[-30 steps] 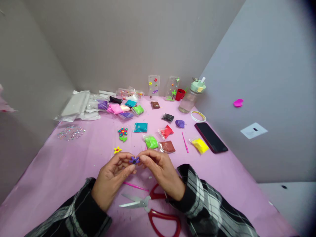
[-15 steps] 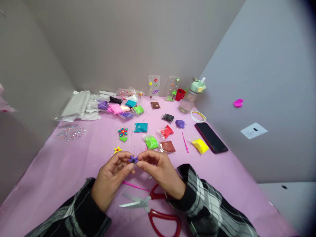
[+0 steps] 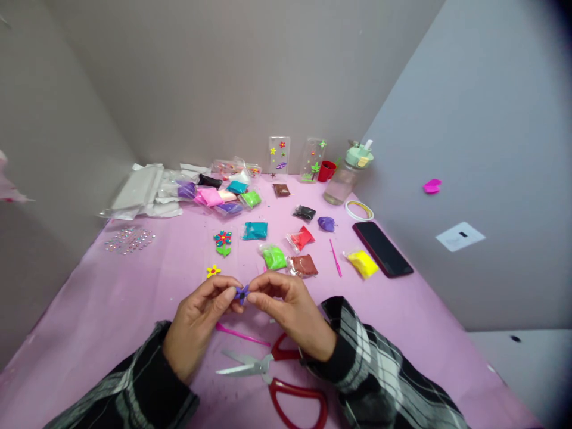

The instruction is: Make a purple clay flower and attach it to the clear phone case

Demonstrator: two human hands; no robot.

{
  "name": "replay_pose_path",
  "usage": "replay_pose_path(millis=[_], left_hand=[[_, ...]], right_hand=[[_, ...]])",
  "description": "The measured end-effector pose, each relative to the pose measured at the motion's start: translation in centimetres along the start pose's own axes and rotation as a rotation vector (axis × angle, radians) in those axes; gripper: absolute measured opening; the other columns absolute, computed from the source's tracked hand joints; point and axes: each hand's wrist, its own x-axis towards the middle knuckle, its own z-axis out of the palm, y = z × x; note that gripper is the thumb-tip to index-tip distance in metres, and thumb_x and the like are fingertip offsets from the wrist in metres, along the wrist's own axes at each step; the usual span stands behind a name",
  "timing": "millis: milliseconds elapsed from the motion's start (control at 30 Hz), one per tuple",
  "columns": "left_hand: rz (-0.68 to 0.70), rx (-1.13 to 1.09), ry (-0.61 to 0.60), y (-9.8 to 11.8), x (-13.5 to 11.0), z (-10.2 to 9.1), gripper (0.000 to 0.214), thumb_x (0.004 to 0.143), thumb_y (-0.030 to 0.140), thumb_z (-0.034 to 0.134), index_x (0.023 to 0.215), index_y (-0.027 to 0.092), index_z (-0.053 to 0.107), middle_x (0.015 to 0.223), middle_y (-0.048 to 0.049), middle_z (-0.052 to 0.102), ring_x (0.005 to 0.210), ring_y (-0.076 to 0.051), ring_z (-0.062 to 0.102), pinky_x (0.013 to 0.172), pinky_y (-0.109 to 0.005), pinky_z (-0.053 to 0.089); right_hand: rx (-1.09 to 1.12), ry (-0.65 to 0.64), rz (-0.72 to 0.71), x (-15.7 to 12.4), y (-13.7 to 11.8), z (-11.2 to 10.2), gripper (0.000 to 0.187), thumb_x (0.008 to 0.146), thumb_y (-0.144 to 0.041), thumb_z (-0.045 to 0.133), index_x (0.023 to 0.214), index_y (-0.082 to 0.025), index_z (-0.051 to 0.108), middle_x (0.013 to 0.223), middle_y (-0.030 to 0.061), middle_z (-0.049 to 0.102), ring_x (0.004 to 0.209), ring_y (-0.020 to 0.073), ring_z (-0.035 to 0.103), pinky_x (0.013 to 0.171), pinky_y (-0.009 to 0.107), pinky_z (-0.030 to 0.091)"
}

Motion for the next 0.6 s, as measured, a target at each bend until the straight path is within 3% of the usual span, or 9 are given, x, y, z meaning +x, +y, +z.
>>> replay_pose_path(millis=[600], left_hand=[[0.021, -0.04, 0.027, 0.18, 0.05, 0.2, 0.018, 0.089, 0.038, 0.063, 0.092, 0.021, 0.067, 0.079, 0.0006, 0.065, 0.074, -0.013, 0.062, 0.074, -0.023, 0.05]], right_hand=[[-0.014, 0.022, -0.02, 0.0, -0.06, -0.11, 0.011, 0.078, -0.029, 0.075, 0.08, -0.019, 0.073, 0.073, -0.0011, 0.069, 0.069, 0.0136, 0.059, 0.067, 0.027, 0.045]])
